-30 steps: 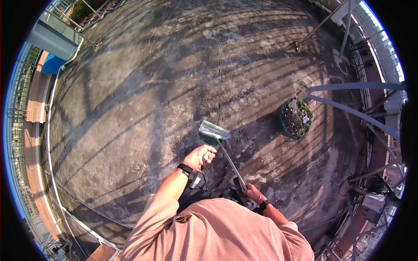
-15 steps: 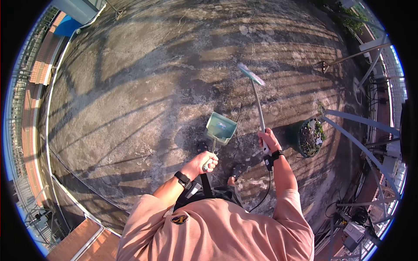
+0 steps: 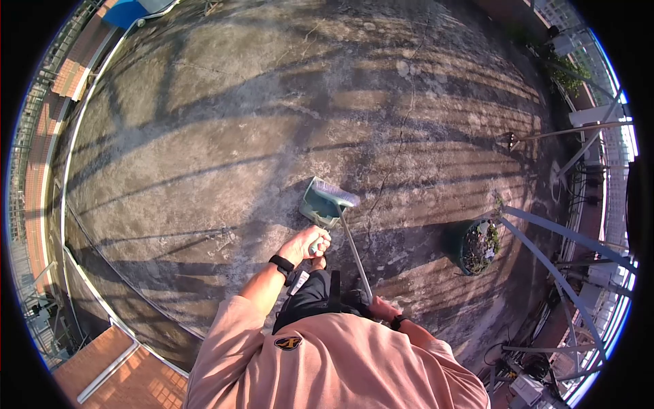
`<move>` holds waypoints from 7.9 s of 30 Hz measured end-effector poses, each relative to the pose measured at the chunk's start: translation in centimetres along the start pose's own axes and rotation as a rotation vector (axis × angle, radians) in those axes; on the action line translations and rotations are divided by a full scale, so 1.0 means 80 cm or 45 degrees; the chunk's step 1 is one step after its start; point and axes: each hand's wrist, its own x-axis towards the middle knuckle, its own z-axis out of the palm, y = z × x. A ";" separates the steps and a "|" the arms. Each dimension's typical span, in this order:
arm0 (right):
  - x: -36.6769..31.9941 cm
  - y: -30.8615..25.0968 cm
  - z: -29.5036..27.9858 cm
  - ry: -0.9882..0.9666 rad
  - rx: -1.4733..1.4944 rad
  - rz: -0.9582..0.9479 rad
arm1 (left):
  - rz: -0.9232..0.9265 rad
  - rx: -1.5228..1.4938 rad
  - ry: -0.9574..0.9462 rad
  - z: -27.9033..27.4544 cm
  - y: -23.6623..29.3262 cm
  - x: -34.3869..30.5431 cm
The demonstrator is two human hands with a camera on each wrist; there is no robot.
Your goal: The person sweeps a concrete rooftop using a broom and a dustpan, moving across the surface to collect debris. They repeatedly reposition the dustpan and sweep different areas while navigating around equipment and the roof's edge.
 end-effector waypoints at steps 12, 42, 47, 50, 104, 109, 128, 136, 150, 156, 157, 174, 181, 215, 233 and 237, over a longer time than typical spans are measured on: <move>-0.016 -0.044 -0.150 0.313 0.572 -0.166 | 0.068 -0.043 -0.035 0.003 0.012 -0.030; 0.121 -0.053 -0.315 -0.081 -0.105 0.010 | -0.069 0.017 0.117 0.035 0.295 0.030; 0.130 -0.096 -0.300 0.032 0.228 0.279 | -0.057 0.016 0.021 0.030 0.309 0.010; 0.090 -0.191 -0.289 0.285 0.081 0.254 | -0.085 0.039 -0.063 0.009 0.310 0.019; 0.262 -0.639 -0.575 0.457 1.060 -0.073 | -0.302 0.040 -0.104 0.019 0.847 0.062; 0.383 -0.706 -0.725 0.647 0.823 -0.209 | -0.261 0.033 -0.070 0.001 0.881 0.027; 0.368 -0.656 -0.491 0.134 0.547 0.009 | -0.287 0.005 -0.039 -0.071 0.978 0.044; 0.296 -0.633 -0.435 0.641 0.806 -0.208 | -0.366 0.196 0.019 -0.033 0.975 0.051; 0.233 -0.488 -0.616 0.932 2.057 -0.137 | -0.578 1.006 0.055 0.218 0.932 0.130; 0.249 -0.330 -0.758 1.306 2.132 -0.165 | -0.625 1.248 0.044 0.345 0.910 0.193; 0.252 -0.308 -0.776 1.329 2.180 -0.178 | -0.659 1.246 0.053 0.362 0.906 0.208; 0.372 -0.502 -0.579 0.684 -0.640 -0.207 | -0.913 1.589 0.118 0.504 0.915 0.364; 0.244 -0.610 -0.582 0.779 2.023 0.168 | -1.014 1.520 0.035 0.505 0.954 0.372; 0.253 -0.461 -0.500 1.053 2.554 -0.523 | -1.175 2.447 -0.089 0.688 0.634 0.407; 0.129 -0.186 -0.699 1.555 3.023 -0.090 | -1.298 2.079 -0.049 0.787 0.611 0.495; 0.137 -0.094 -0.800 1.572 2.893 0.406 | -1.311 2.023 -0.100 0.840 0.592 0.537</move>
